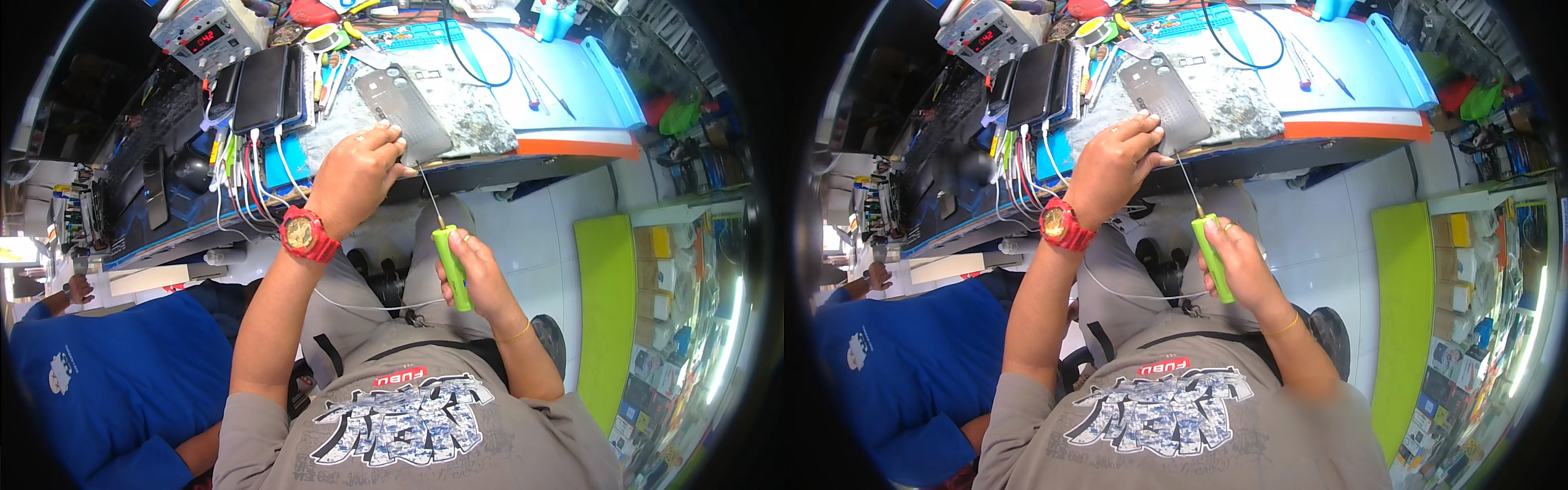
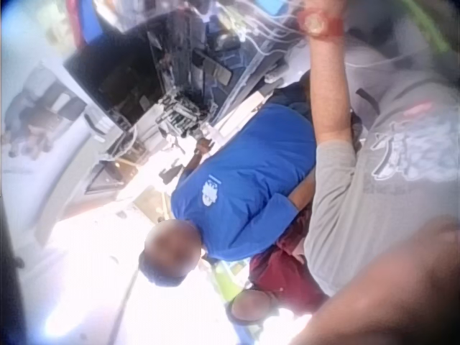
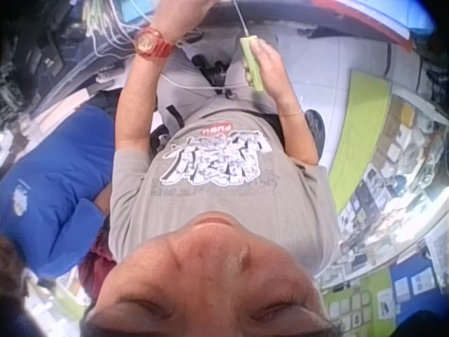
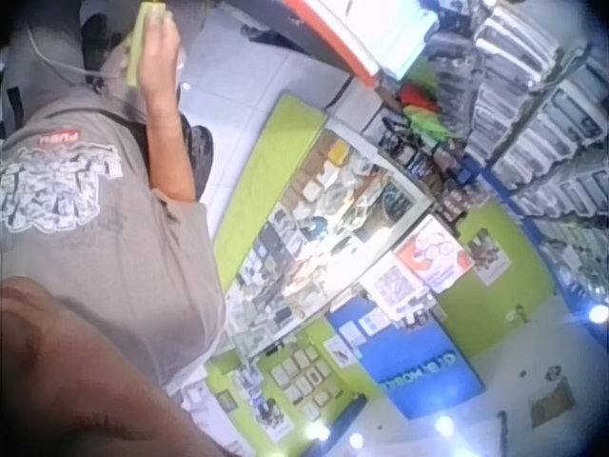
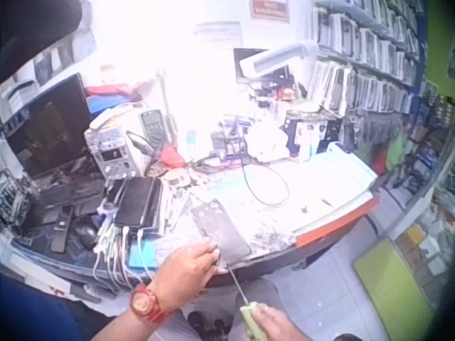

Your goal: The person holds a small green tool and works on the back panel of a phone on a workbench.

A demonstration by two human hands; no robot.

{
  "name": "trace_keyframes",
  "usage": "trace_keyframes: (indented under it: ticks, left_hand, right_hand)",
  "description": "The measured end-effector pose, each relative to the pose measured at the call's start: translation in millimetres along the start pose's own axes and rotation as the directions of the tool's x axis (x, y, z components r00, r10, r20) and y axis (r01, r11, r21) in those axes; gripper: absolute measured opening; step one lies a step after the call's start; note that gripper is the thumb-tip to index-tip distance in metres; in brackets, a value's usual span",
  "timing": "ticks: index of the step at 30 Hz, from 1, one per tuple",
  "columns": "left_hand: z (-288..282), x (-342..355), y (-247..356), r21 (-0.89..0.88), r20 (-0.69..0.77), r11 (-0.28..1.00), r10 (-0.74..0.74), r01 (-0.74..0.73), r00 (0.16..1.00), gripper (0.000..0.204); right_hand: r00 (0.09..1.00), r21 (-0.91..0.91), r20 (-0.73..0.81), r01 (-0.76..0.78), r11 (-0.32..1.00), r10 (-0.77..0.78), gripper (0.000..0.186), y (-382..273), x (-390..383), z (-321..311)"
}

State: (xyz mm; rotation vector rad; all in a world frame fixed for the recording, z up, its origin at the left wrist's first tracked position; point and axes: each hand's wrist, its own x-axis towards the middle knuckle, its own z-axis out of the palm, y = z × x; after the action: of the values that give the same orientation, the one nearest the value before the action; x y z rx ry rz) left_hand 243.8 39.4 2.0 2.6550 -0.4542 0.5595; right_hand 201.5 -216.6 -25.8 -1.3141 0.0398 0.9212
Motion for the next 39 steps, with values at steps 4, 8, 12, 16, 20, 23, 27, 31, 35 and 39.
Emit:
trace_keyframes:
  ticks: [4, 8, 12, 16, 20, 23, 27, 31, 35, 39]
  left_hand:
    - [1.5, 0.0, -2.7, -0.006, -0.051, 0.999, 0.038, -0.038, 0.998, 0.030]
    - [0.8, -0.1, -2.1, 0.002, -0.027, 1.000, 0.013, -0.013, 1.000, 0.030]
    - [0.0, -0.5, -2.1, -0.015, -0.010, 1.000, -0.012, 0.012, 1.000, 0.031]
    - [-0.9, 0.8, -2.4, -0.028, -0.013, 1.000, -0.007, 0.007, 1.000, 0.031]
    - [-1.6, 0.8, -2.2, -0.004, -0.015, 1.000, 0.014, -0.014, 1.000, 0.030]
    - [-2.8, 0.1, -1.2, -0.008, -0.009, 1.000, -0.006, 0.006, 1.000, 0.029]
    - [-2.2, 0.7, -1.7, -0.004, -0.013, 1.000, 0.002, -0.002, 1.000, 0.029]
    - [-3.1, 1.2, -1.3, -0.013, 0.006, 1.000, -0.013, 0.013, 1.000, 0.029]
    - [-2.7, 0.5, 0.4, -0.021, 0.008, 1.000, -0.023, 0.023, 1.000, 0.029]
    - [-2.1, 1.8, -2.3, -0.019, 0.002, 1.000, -0.019, 0.019, 1.000, 0.029]
  right_hand:
    - [0.999, 0.077, 0.029, -0.028, 0.997, 0.026, 0.045, -1.1, 2.9, -1.3]
    - [0.999, 0.101, 0.043, -0.022, 0.995, 0.018, 0.047, 2.5, 4.6, -4.6]
    - [0.999, 0.107, 0.032, -0.017, 0.994, 0.013, 0.047, 0.5, 4.8, -5.2]
    - [1.000, 0.106, 0.026, -0.016, 0.994, 0.013, 0.047, 0.3, 6.0, -6.6]
    - [1.000, 0.091, 0.022, -0.013, 0.996, 0.011, 0.048, 3.8, 6.4, -6.7]
    - [0.998, 0.080, 0.070, -0.005, 0.997, -0.001, 0.049, 2.4, 5.2, -3.3]
    - [0.996, 0.112, 0.085, -0.019, 0.994, 0.009, 0.052, 2.5, 5.4, -3.4]
    - [0.998, 0.134, 0.064, -0.033, 0.990, 0.025, 0.055, 3.1, 6.7, -7.2]
    - [0.998, 0.151, 0.061, -0.029, 0.988, 0.020, 0.056, 2.7, 5.6, -7.2]
    - [0.993, 0.204, 0.116, -0.039, 0.978, 0.015, 0.056, -0.1, 4.2, -9.1]
